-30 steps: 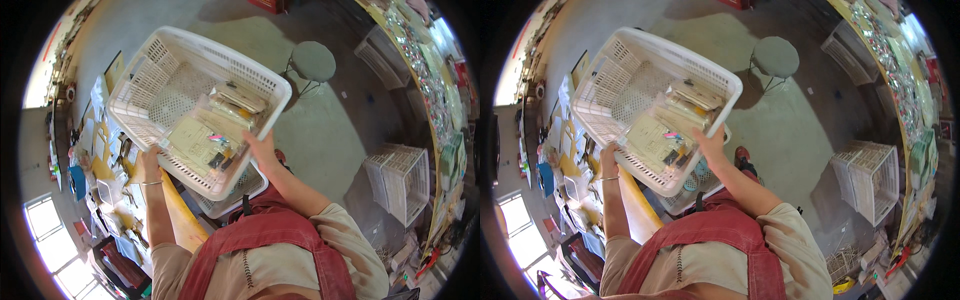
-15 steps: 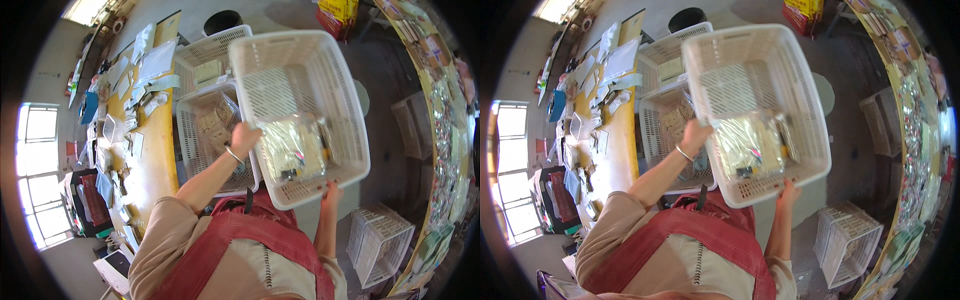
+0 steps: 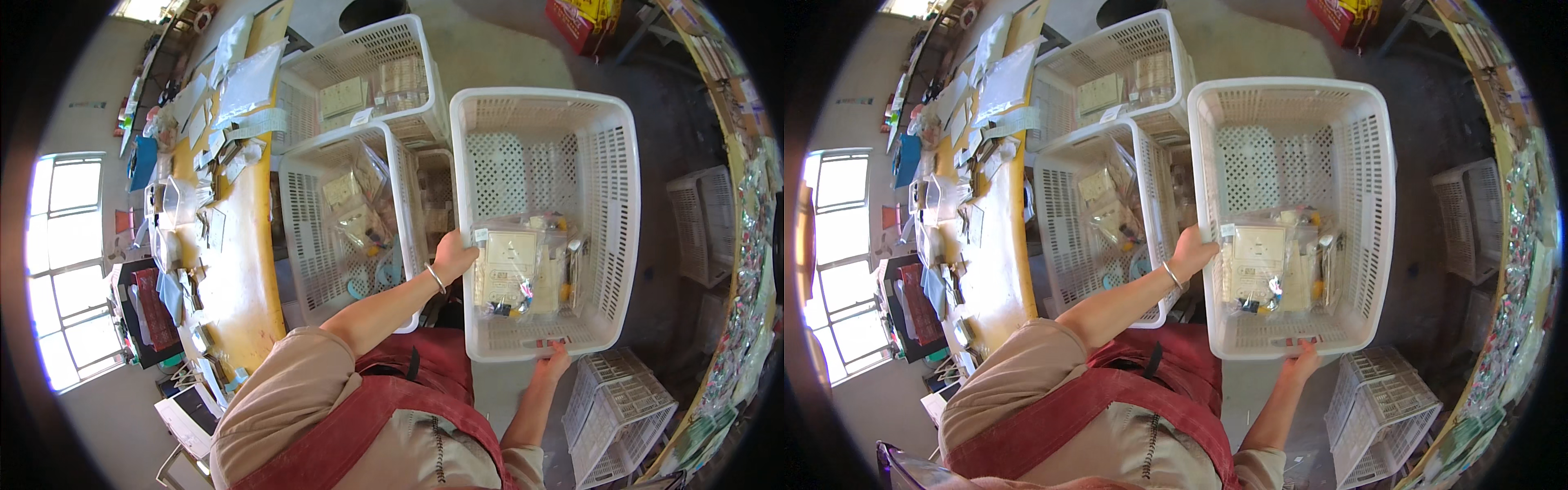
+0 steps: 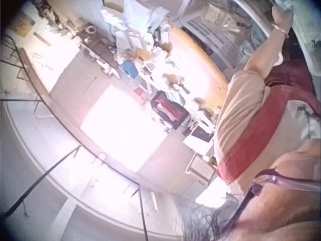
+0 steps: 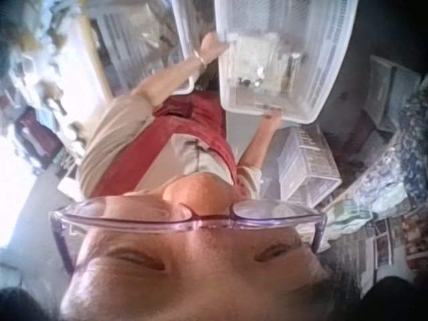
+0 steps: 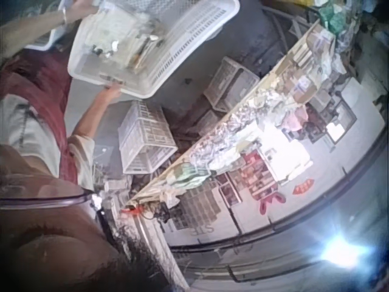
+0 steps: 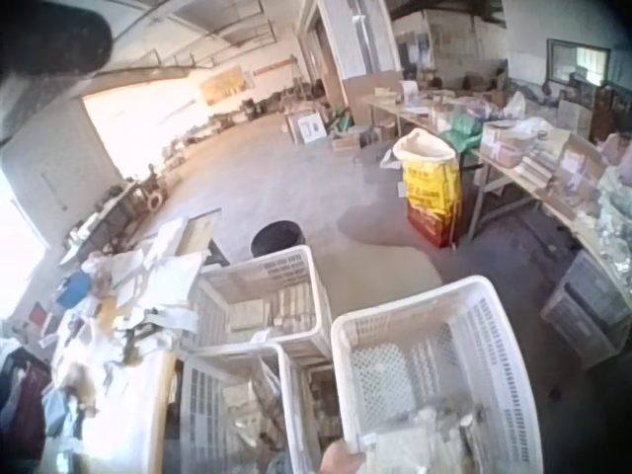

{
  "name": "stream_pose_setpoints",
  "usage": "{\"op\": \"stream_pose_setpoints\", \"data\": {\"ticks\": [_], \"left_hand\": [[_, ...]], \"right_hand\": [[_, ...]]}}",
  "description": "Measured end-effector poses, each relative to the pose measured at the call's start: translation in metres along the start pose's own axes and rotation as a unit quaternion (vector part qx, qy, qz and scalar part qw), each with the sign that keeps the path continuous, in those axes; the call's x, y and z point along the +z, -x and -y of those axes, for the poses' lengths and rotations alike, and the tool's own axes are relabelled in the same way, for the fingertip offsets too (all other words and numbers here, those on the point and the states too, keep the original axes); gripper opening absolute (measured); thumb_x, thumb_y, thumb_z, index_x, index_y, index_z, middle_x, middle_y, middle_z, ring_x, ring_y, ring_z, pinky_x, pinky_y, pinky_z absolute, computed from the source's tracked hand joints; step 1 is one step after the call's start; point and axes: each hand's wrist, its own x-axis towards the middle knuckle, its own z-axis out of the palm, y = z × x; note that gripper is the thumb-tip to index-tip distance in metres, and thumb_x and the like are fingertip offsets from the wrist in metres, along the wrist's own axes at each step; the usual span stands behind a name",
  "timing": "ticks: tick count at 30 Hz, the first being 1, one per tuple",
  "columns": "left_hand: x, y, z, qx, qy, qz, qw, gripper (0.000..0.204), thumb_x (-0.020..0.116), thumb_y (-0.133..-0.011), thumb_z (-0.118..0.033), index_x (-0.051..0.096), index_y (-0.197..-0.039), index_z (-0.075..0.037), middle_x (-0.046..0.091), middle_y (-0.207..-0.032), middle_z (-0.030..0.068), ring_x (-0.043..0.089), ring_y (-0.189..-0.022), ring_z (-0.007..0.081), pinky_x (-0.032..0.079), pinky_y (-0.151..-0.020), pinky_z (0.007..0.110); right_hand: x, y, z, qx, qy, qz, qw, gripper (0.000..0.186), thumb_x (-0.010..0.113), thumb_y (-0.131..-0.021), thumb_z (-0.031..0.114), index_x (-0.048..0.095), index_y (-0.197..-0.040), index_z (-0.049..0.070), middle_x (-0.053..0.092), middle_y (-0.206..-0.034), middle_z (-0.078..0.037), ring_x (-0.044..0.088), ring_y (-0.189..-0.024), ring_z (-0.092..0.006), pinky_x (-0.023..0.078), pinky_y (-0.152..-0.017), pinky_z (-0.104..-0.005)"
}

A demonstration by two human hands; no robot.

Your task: The person walks through a workshop, picks up a white plastic basket, and places it on a table. They then sort various small packaged items and loose pieces from the table into the basket, handling them one by one.

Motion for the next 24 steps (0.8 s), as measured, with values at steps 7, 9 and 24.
{"op": "stream_pose_setpoints", "data": {"ticks": [7,9,24], "left_hand": [[-0.011,0.005,0.014,-0.058,0.155,0.02,0.986,0.036,0.062,-0.078,-0.004,0.067,-0.113,0.003,0.073,-0.098,0.0103,0.067,-0.089,0.0158,0.053,-0.08,0.034],[-0.023,0.027,0.016,-0.07,0.133,-0.002,0.989,0.033,0.062,-0.078,-0.005,0.068,-0.109,0.003,0.073,-0.094,0.011,0.068,-0.086,0.0179,0.053,-0.078,0.034],[0.042,-0.077,0.081,-0.113,0.103,-0.001,0.988,0.032,0.062,-0.075,-0.007,0.068,-0.104,0.004,0.071,-0.089,0.012,0.068,-0.084,0.0239,0.052,-0.077,0.037]], "right_hand": [[0.007,-0.017,-0.014,-0.031,-0.001,0.013,0.999,0.068,0.055,-0.074,-0.01,0.046,-0.139,0.008,0.049,-0.134,-0.009,0.053,-0.115,-0.0321,0.052,-0.088,-0.0575],[0.009,-0.007,-0.015,-0.016,-0.002,0.016,1.0,0.068,0.055,-0.073,-0.011,0.047,-0.138,0.008,0.049,-0.134,-0.01,0.054,-0.114,-0.0329,0.054,-0.085,-0.0568],[0.011,-0.11,-0.04,0.009,-0.004,-0.002,1.0,0.06,0.055,-0.072,-0.011,0.047,-0.128,0.009,0.054,-0.119,-0.012,0.059,-0.098,-0.0313,0.053,-0.071,-0.0568]]}}
